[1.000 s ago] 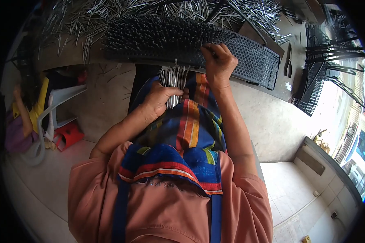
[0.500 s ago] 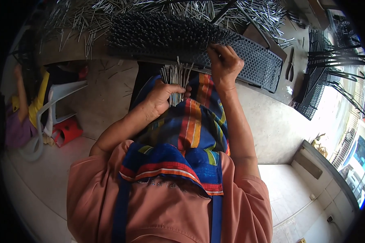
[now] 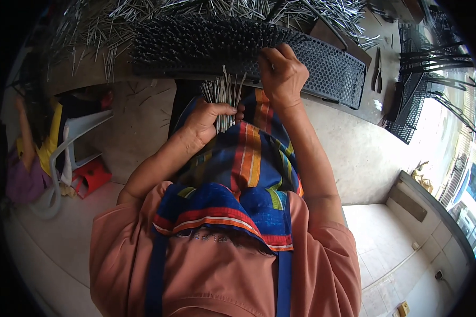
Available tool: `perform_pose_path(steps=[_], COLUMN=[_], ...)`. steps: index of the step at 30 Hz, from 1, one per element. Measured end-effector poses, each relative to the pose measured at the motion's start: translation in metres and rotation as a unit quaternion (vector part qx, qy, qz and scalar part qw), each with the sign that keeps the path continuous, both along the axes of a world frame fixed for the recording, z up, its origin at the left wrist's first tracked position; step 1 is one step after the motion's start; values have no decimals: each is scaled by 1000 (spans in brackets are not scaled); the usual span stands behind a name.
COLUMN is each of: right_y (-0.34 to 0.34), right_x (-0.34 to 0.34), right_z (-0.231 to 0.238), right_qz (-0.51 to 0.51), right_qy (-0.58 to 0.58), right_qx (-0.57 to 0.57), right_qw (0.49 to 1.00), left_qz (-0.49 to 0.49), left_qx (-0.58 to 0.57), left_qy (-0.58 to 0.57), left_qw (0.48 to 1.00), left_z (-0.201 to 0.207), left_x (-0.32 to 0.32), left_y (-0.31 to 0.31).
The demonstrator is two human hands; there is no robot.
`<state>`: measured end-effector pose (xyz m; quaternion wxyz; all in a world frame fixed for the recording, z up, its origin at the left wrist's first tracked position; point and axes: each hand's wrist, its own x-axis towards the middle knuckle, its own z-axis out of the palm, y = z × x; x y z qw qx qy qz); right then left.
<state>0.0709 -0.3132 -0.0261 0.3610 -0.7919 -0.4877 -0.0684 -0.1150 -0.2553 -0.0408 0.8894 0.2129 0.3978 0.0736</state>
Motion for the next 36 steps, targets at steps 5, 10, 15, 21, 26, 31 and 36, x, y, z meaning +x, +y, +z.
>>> perform_pose_path(steps=[5, 10, 15, 21, 26, 31, 36], right_y=[0, -14, -18, -14, 18, 41, 45], right_x=[3, -10, -32, -31, -41, -43, -49], right_z=[-1, 10, 14, 10, 14, -5, -13], right_qz=[-34, -18, 18, 4, -15, 92, 84], right_qy=[33, 208, 568, 595, 466, 329, 270], right_qx=[-36, -41, -146, -43, 155, 172, 126], right_qw=[998, 977, 810, 803, 871, 924, 951], left_qz=[-7, -9, -18, 25, 47, 69, 98], left_qx=[2, 27, 47, 31, 62, 63, 88], left_qy=[-3, -28, -56, 46, 51, 39, 23], left_qw=[1000, 999, 997, 998, 996, 995, 991], left_z=[-3, 1, 9, -5, -5, 2, 3], left_x=[0, -1, -1, -18, -26, -25, -29], left_y=[0, 2, 1, 1, 0, 8, 10])
